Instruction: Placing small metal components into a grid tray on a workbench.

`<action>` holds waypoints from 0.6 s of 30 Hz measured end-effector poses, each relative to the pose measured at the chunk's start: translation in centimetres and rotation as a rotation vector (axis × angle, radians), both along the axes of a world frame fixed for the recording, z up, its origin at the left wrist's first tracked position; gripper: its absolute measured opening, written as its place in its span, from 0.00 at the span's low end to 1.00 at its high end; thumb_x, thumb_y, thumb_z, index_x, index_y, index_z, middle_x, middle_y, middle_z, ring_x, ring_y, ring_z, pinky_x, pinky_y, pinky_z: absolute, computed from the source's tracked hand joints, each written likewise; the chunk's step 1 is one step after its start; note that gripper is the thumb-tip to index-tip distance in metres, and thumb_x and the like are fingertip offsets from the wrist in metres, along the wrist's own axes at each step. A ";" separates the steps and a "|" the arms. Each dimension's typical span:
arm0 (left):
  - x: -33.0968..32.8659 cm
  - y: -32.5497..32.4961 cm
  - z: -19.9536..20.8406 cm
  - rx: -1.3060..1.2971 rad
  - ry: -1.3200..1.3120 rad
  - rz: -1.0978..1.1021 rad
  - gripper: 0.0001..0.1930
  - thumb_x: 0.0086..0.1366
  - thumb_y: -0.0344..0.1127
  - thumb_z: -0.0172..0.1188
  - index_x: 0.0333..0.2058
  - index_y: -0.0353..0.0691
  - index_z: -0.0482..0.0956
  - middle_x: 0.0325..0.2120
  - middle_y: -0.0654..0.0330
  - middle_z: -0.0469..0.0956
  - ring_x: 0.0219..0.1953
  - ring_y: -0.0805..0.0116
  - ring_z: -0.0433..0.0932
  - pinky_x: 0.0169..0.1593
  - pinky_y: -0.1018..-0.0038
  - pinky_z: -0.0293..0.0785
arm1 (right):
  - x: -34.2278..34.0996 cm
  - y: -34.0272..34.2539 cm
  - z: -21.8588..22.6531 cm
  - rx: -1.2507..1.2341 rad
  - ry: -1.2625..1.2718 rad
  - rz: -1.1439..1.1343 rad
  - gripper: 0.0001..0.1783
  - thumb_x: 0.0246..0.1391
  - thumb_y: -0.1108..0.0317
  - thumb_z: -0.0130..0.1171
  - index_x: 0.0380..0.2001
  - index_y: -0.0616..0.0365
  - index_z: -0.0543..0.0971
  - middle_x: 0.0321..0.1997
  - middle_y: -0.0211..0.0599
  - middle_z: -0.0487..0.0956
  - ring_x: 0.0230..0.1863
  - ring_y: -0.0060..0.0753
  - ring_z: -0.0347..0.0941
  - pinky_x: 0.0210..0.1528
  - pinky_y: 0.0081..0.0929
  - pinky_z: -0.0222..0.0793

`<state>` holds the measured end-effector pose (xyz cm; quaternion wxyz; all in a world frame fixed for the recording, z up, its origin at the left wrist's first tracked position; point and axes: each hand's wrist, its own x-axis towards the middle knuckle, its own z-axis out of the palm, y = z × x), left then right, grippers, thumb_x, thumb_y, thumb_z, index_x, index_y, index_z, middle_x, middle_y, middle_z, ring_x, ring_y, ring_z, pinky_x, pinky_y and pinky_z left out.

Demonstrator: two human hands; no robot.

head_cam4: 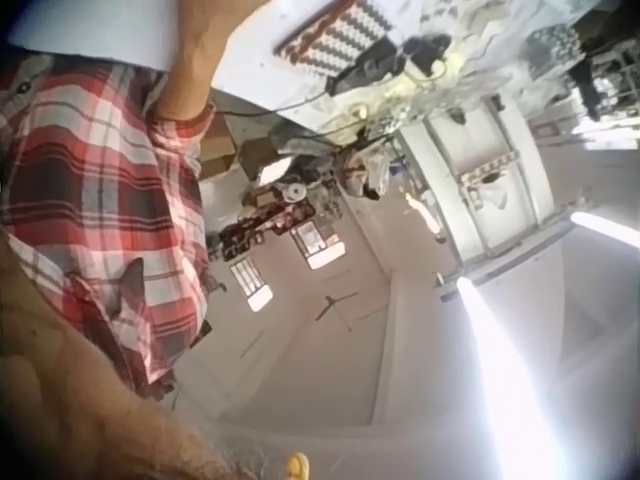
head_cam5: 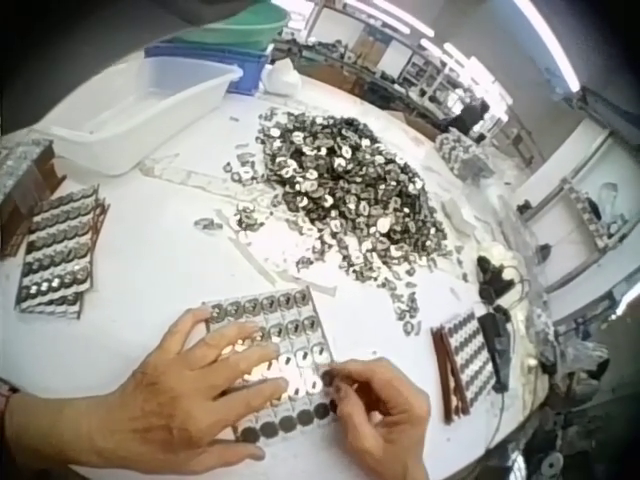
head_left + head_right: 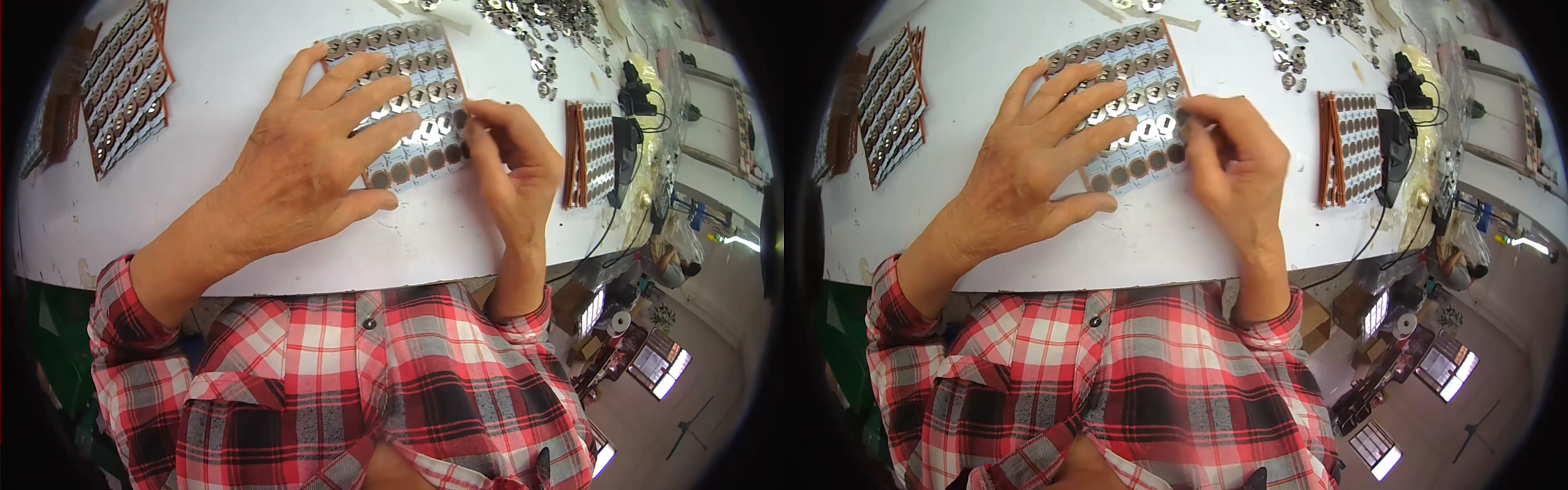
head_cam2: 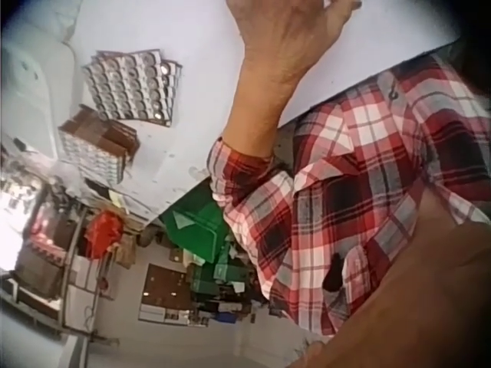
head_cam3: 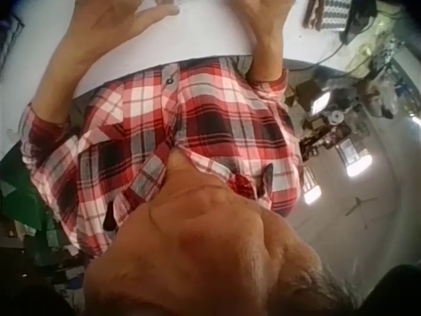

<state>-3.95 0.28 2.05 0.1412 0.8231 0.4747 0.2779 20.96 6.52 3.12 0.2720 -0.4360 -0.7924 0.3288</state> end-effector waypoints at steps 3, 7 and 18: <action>0.0 0.0 0.0 0.008 0.014 -0.008 0.39 0.44 0.41 0.82 0.58 0.45 0.81 0.65 0.52 0.74 0.72 0.46 0.66 0.74 0.41 0.56 | 1.9 -0.2 -0.7 0.056 0.184 -0.384 0.13 0.61 0.82 0.65 0.48 0.62 0.87 0.41 0.25 0.83 0.33 0.11 0.74 0.34 0.12 0.68; -0.3 -0.1 0.0 0.012 0.036 -0.011 0.39 0.44 0.41 0.82 0.59 0.44 0.81 0.65 0.51 0.74 0.72 0.46 0.66 0.74 0.40 0.56 | 3.3 1.0 -0.5 0.125 0.008 -0.220 0.13 0.59 0.81 0.68 0.47 0.60 0.87 0.41 0.26 0.84 0.33 0.13 0.75 0.33 0.13 0.68; -0.2 0.1 0.0 0.012 0.026 -0.014 0.40 0.44 0.42 0.82 0.59 0.44 0.81 0.66 0.52 0.73 0.72 0.47 0.66 0.74 0.41 0.56 | 1.8 1.7 -0.6 0.386 -0.236 -0.144 0.02 0.65 0.75 0.65 0.39 0.61 0.84 0.39 0.30 0.84 0.31 0.16 0.75 0.30 0.15 0.68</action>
